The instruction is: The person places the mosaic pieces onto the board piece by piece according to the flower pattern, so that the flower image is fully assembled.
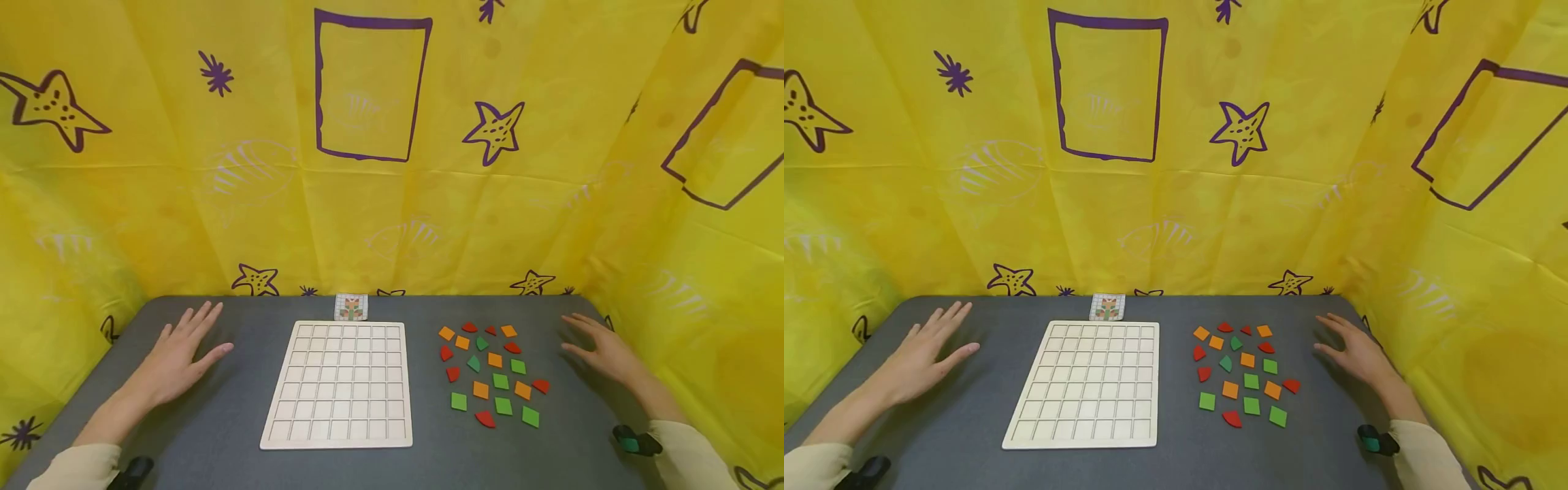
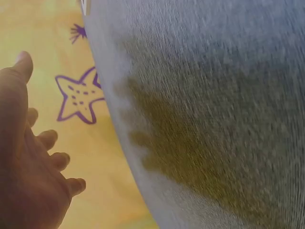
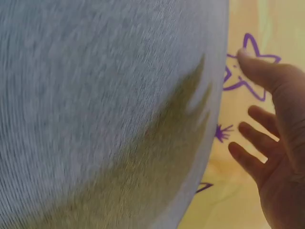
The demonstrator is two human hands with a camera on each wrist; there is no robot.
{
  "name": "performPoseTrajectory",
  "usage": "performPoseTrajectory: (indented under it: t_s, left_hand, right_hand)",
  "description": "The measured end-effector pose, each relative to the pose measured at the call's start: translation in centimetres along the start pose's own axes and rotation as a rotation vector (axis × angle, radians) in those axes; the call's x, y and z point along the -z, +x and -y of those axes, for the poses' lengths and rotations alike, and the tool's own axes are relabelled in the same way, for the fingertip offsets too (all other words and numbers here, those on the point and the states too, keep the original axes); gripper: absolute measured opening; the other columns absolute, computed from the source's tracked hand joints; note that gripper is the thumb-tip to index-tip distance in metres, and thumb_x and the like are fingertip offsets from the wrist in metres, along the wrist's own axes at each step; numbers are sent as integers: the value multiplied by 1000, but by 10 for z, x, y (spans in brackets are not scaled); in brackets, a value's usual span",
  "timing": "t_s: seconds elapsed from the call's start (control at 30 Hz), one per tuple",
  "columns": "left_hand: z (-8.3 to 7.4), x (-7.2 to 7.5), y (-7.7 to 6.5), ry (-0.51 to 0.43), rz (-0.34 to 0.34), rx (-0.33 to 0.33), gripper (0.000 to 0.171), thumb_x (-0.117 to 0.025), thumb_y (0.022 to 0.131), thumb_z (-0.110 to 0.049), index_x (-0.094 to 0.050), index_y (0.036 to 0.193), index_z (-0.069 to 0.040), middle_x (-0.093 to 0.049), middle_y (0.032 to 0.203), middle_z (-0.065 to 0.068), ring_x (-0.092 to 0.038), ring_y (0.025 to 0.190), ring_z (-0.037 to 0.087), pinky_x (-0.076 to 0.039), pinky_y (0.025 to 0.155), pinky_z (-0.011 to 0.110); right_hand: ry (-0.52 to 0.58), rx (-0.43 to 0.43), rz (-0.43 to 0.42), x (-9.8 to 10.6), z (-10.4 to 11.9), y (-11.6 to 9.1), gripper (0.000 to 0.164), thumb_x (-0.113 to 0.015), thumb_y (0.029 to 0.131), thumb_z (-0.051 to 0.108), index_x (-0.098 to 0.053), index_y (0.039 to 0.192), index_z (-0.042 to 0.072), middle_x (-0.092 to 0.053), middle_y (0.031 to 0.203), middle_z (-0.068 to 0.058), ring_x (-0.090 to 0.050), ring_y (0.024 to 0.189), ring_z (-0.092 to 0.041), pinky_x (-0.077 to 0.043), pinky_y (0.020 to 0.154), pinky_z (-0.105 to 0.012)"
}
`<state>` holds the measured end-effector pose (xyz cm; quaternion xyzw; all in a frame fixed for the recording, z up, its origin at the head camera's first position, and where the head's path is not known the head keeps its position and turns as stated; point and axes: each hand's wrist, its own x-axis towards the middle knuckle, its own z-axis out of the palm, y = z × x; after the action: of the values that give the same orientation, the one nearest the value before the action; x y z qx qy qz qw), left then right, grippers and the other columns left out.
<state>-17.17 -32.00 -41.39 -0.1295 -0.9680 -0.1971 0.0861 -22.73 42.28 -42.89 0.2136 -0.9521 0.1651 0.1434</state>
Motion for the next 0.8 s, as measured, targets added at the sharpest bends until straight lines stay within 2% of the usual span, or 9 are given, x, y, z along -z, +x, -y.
performPoseTrajectory:
  t_s: [0.17,0.33,0.6,0.8]
  left_hand:
    - [-13,-2,-1,-25,37,-19,83,-60,95,-43,-15,158,-11,-19,157,29,-8,143,53,5,111,68]
    - [-25,-11,-3,-50,47,-51,87,-66,91,-43,-19,157,-12,-23,156,28,-15,141,55,-1,111,70]
    - [-40,-27,-13,-69,76,-65,83,-67,90,-46,-27,156,-14,-28,155,27,-21,138,56,-10,110,70]
    - [-49,-33,-20,-73,115,-94,83,-68,87,-49,-34,153,-14,-30,155,23,-22,138,56,-12,108,72]
  right_hand:
    - [-2,78,-67,-2,7,2,47,-82,73,0,-65,117,-4,-67,112,-21,-63,98,-40,-51,78,-52]
    - [63,96,-83,-3,13,5,40,-80,71,-7,-68,109,-5,-70,103,-19,-67,84,-39,-57,67,-45]
    - [144,81,-63,-8,22,7,38,-80,72,-8,-68,108,-6,-70,102,-20,-67,82,-38,-58,65,-39]
    - [187,80,-61,-13,31,10,38,-78,73,-12,-68,109,-6,-70,102,-20,-69,82,-37,-58,66,-37]
